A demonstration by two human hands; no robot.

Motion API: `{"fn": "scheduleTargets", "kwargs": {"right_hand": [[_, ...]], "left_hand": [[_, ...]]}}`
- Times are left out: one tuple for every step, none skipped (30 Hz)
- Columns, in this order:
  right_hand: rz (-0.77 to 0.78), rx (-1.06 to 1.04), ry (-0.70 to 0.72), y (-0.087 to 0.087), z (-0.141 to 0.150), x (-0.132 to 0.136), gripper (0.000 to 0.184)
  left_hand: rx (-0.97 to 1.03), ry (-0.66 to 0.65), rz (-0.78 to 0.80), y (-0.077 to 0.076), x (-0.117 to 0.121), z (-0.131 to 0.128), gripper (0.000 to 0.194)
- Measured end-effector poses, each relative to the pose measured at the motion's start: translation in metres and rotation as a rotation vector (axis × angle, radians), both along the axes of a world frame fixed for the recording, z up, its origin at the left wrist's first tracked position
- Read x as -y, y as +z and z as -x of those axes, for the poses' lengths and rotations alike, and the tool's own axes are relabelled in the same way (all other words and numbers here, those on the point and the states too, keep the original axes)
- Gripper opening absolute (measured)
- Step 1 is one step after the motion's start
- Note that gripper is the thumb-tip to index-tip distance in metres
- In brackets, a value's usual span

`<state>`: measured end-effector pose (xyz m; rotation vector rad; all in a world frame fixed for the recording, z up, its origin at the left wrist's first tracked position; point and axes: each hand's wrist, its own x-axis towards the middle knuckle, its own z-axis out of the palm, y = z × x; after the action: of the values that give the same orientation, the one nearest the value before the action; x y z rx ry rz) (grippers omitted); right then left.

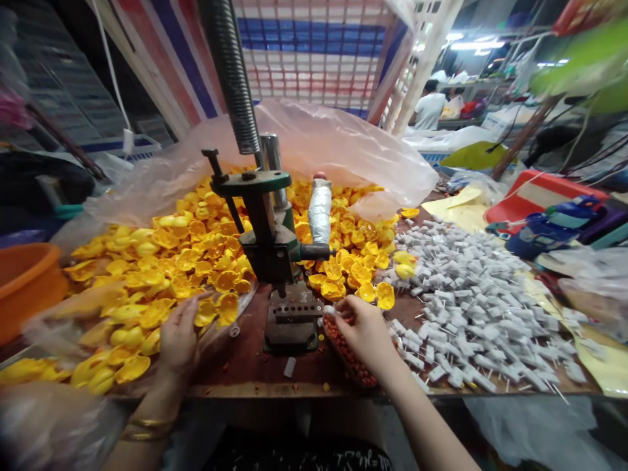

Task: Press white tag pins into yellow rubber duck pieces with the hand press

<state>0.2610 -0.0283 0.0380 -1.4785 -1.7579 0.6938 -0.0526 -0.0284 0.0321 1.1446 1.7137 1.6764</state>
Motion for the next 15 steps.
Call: {"fn": "scheduleTargets", "kwargs": {"right_hand": [[0.005,-0.055,0.023,0.002,0.01,0.001,0.014],[0.006,-0.094,0.046,0.004,0.021,0.002,0.012],[0.002,-0.123,0.059,0.005,0.032,0.003,0.01],[-0.005,-0.143,0.064,0.004,0.043,0.005,0.007],[-0.017,-0.148,0.063,0.003,0.052,0.006,0.005],[-0.032,-0.133,0.057,0.002,0.06,0.009,0.009],[-0.042,-0.097,0.05,0.0,0.067,0.011,0.016],[-0.044,-0.046,0.041,-0.002,0.072,0.013,0.023],[-0.038,0.006,0.03,-0.003,0.075,0.015,0.028],[-0.023,0.047,0.021,-0.004,0.077,0.017,0.031],[-0.005,0.07,0.014,-0.004,0.078,0.019,0.032],[0.01,0.079,0.006,-0.004,0.078,0.02,0.029],[0.016,0.079,-0.005,-0.003,0.078,0.02,0.025],[0.011,0.077,-0.019,-0.002,0.078,0.02,0.02],[-0.001,0.077,-0.036,-0.001,0.077,0.02,0.015]], "left_hand": [[0.144,-0.05,0.036,0.003,0.005,-0.014,0.039],[0.268,-0.099,0.08,0.005,0.01,-0.028,0.04],[0.375,-0.14,0.122,0.007,0.015,-0.042,0.04],[0.461,-0.175,0.157,0.007,0.02,-0.055,0.042],[0.523,-0.2,0.176,0.007,0.025,-0.066,0.043],[0.564,-0.218,0.186,0.006,0.029,-0.075,0.044],[0.584,-0.235,0.183,0.005,0.032,-0.082,0.045],[0.586,-0.249,0.175,0.003,0.035,-0.086,0.045],[0.575,-0.265,0.167,0.001,0.038,-0.089,0.044],[0.553,-0.28,0.16,-0.001,0.04,-0.09,0.043],[0.521,-0.297,0.151,-0.003,0.041,-0.091,0.042],[0.481,-0.318,0.142,-0.005,0.042,-0.09,0.04],[0.433,-0.34,0.134,-0.006,0.043,-0.09,0.038],[0.383,-0.361,0.127,-0.007,0.044,-0.089,0.037],[0.33,-0.382,0.119,-0.007,0.044,-0.088,0.035]]}}
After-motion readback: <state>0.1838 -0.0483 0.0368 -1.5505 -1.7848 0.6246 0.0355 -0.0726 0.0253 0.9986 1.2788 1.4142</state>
